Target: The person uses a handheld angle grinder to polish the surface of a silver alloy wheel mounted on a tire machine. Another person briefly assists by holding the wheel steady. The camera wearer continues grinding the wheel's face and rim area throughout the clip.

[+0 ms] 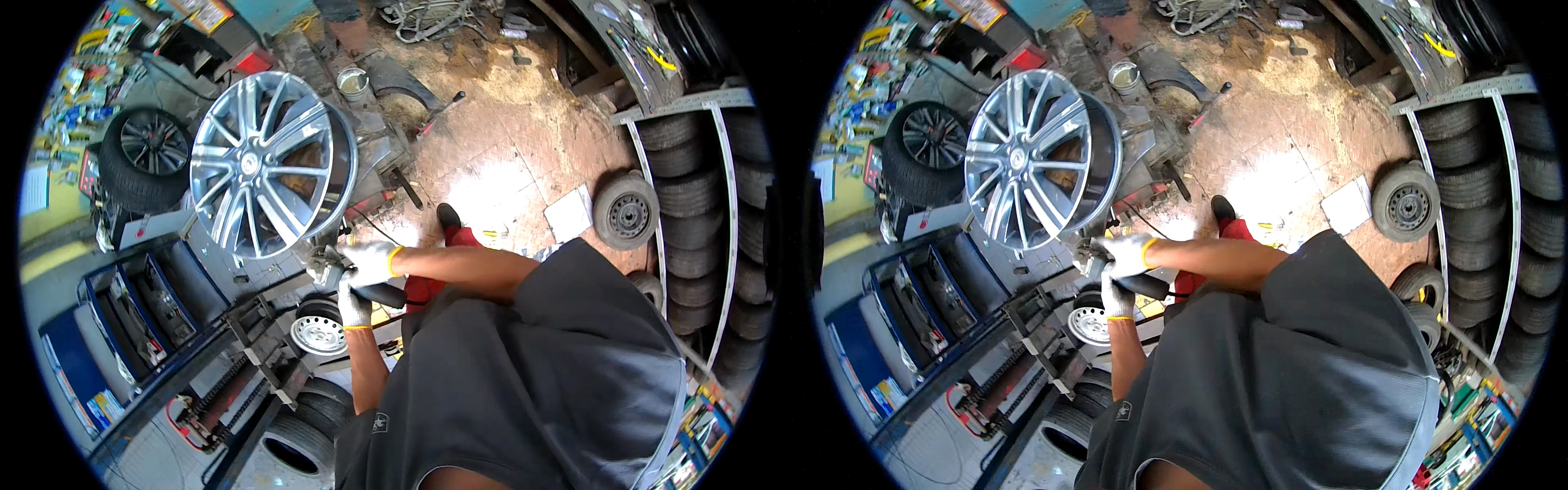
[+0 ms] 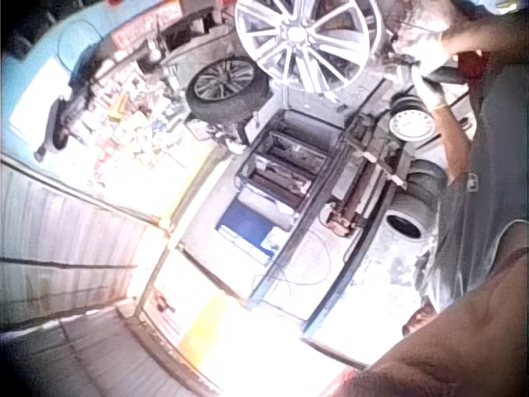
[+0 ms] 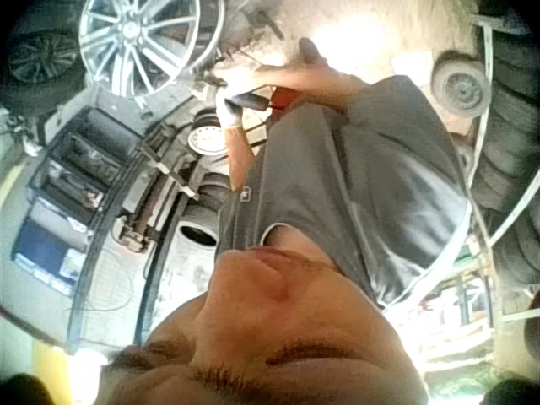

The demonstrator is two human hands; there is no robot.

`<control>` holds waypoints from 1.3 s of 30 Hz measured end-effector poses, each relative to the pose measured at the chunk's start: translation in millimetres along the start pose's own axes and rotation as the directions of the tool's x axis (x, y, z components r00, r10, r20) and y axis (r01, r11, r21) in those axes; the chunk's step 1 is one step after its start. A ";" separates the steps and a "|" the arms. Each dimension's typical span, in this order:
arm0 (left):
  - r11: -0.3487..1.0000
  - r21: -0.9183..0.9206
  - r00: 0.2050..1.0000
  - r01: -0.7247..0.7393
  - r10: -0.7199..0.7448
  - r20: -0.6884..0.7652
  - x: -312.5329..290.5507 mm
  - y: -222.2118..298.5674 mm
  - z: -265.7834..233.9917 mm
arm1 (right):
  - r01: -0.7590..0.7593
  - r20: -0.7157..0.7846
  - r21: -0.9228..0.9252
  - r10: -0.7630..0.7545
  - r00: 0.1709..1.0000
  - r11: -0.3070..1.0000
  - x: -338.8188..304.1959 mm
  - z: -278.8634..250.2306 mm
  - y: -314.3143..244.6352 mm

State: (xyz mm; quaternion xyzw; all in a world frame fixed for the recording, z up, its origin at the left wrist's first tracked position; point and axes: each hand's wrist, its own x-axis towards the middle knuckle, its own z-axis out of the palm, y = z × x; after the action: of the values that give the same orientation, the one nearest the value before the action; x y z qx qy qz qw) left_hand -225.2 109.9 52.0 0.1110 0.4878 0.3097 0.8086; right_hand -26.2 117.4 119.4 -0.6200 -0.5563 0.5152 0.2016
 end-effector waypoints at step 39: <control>0.927 -0.045 0.926 -0.374 0.370 -0.070 -11.7 36.4 -97.1 | -0.213 -0.572 -0.759 -0.473 0.670 0.615 87.0 -89.7 -31.3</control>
State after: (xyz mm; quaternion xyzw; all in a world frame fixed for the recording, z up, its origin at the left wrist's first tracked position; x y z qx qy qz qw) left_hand -326.7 119.4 29.4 0.1688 0.4727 0.4745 0.7231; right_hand 23.0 233.9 143.9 -0.7468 -0.6401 -0.0875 0.1579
